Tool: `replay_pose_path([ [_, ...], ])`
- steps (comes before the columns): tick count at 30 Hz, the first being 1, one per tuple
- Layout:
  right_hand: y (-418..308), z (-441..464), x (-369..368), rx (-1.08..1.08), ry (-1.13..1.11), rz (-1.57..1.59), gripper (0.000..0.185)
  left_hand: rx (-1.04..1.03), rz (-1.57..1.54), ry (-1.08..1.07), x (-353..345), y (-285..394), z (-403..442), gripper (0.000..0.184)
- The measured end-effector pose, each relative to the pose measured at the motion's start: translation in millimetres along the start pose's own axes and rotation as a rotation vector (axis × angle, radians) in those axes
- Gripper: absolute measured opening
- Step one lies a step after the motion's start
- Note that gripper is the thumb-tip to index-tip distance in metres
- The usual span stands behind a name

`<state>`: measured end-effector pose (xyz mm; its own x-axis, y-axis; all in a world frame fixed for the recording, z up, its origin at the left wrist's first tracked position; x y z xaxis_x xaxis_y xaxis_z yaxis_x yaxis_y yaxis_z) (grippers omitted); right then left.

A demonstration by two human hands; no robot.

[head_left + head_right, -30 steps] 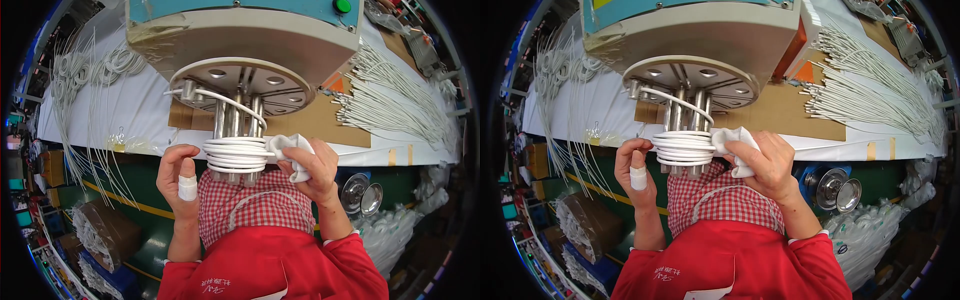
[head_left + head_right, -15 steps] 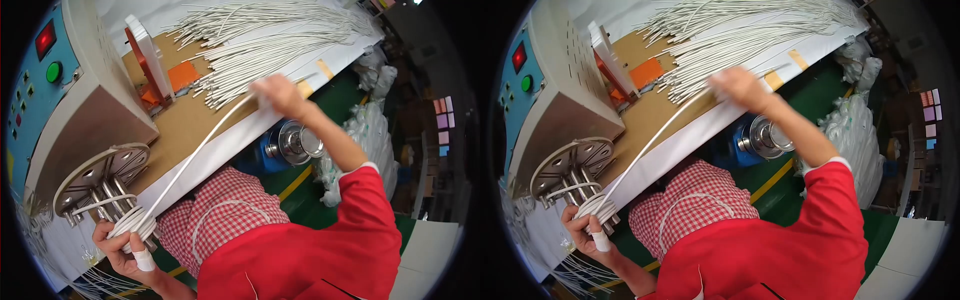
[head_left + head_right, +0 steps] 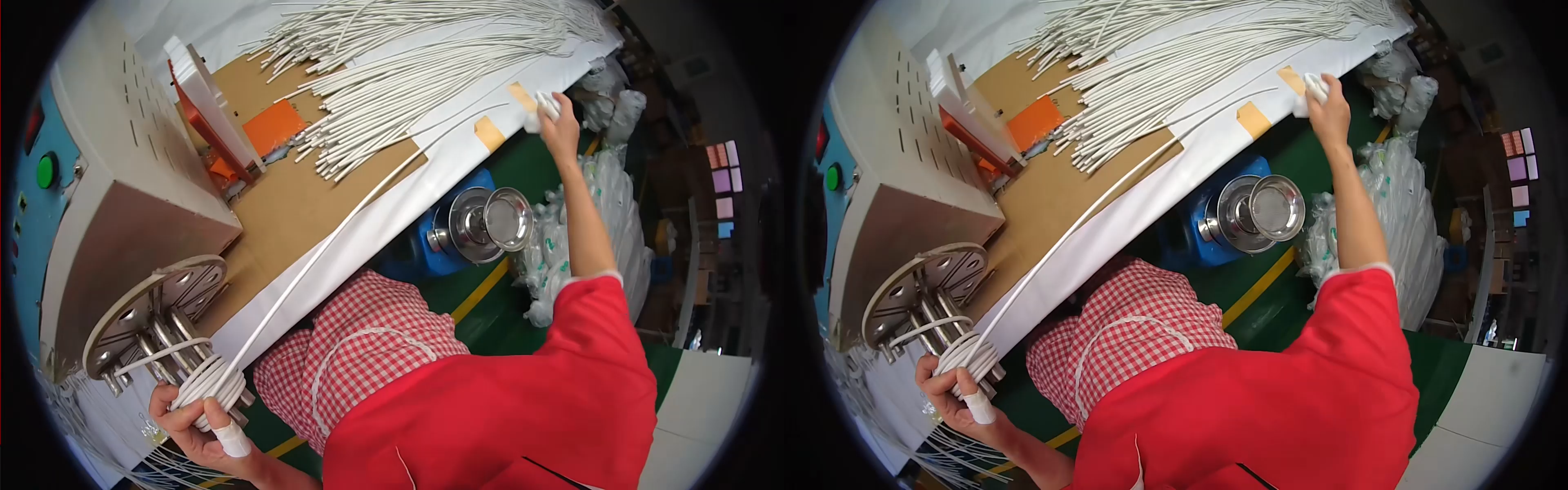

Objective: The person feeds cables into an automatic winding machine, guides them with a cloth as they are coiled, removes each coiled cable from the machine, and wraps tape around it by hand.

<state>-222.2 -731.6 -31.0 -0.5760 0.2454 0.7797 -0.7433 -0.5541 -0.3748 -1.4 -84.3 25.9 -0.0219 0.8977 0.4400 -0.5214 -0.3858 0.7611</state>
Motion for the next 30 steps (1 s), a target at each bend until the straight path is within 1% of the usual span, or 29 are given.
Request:
replay_pose_path([
  [1,-9,-25,16,-0.038,0.011,0.147,0.045,0.011,-0.007,-0.002,-1,1,-1,0.012],
  [3,-8,-72,33,-0.048,0.004,0.288,0.048,0.030,-0.014,-0.008,-2,3,0,0.012],
  [5,-8,-114,32,0.024,-0.281,0.048,0.052,-0.008,-0.002,-0.022,-3,3,1,0.015],
  [7,-27,-149,37,0.276,-0.511,-0.437,0.056,-0.046,0.044,-0.031,-5,6,2,0.018],
  [8,-41,-150,36,0.230,-0.558,-0.388,0.059,-0.031,0.060,-0.033,-6,8,3,0.018],
  [9,-74,-146,41,0.278,-0.475,-0.275,0.054,-0.024,0.058,-0.021,-7,11,4,0.019],
  [10,-110,-143,41,0.277,-0.434,-0.072,0.050,0.034,0.021,0.017,-8,12,5,0.019],
  [11,-148,-143,42,0.263,-0.393,0.129,0.047,0.011,0.010,0.021,-8,12,5,0.019],
  [13,-239,-159,41,0.310,-0.521,0.462,0.044,-0.052,0.052,0.013,-5,11,6,0.019],
  [15,-333,-192,45,0.650,-0.603,0.688,0.047,-0.053,0.038,0.000,-4,6,5,0.019],
  [17,-400,-230,52,0.852,-0.750,0.925,0.050,-0.038,0.026,-0.009,-3,6,7,0.021],
  [19,-440,-260,58,0.933,-0.940,1.065,0.050,-0.105,0.116,-0.081,-2,14,17,0.017],
  [20,-447,-272,53,0.888,-0.982,1.140,0.049,-0.168,0.147,-0.147,-1,19,25,0.016],
  [21,-449,-280,44,0.833,-0.936,1.152,0.047,-0.295,0.217,-0.251,3,25,35,0.016],
  [22,-443,-286,32,0.750,-0.945,1.126,0.045,-0.371,0.229,-0.328,6,29,42,0.018],
  [23,-441,-291,22,0.641,-0.960,1.161,0.049,-0.483,0.271,-0.371,9,32,48,0.019],
  [24,-435,-300,8,0.525,-1.005,1.272,0.053,-0.589,0.316,-0.339,12,41,58,0.029],
  [25,-427,-313,-3,0.311,-1.114,1.354,0.057,-0.624,0.411,-0.315,15,39,65,0.044],
  [26,-425,-315,-2,0.333,-1.061,1.337,0.057,-0.584,0.422,-0.330,16,31,70,0.050],
  [27,-424,-317,-9,0.401,-0.942,1.355,0.061,-0.553,0.418,-0.350,16,25,72,0.056],
  [29,-425,-327,-24,0.244,-1.012,1.472,0.074,-0.504,0.461,-0.448,12,24,69,0.061],
  [30,-430,-334,-27,0.214,-1.057,1.542,0.079,-0.479,0.478,-0.493,10,25,66,0.064],
])
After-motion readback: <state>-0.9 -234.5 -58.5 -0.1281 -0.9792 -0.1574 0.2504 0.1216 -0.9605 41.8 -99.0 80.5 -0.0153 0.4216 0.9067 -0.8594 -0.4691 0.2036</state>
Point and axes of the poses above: each hand's wrist, its own z-axis towards the middle knuckle, its own x-axis out of the back of the hand, y = z × x, the point moved 6 cm from there along z, towards the middle knuckle, and after that the axes turned 6 degrees about -x, right-handed, at the moved point
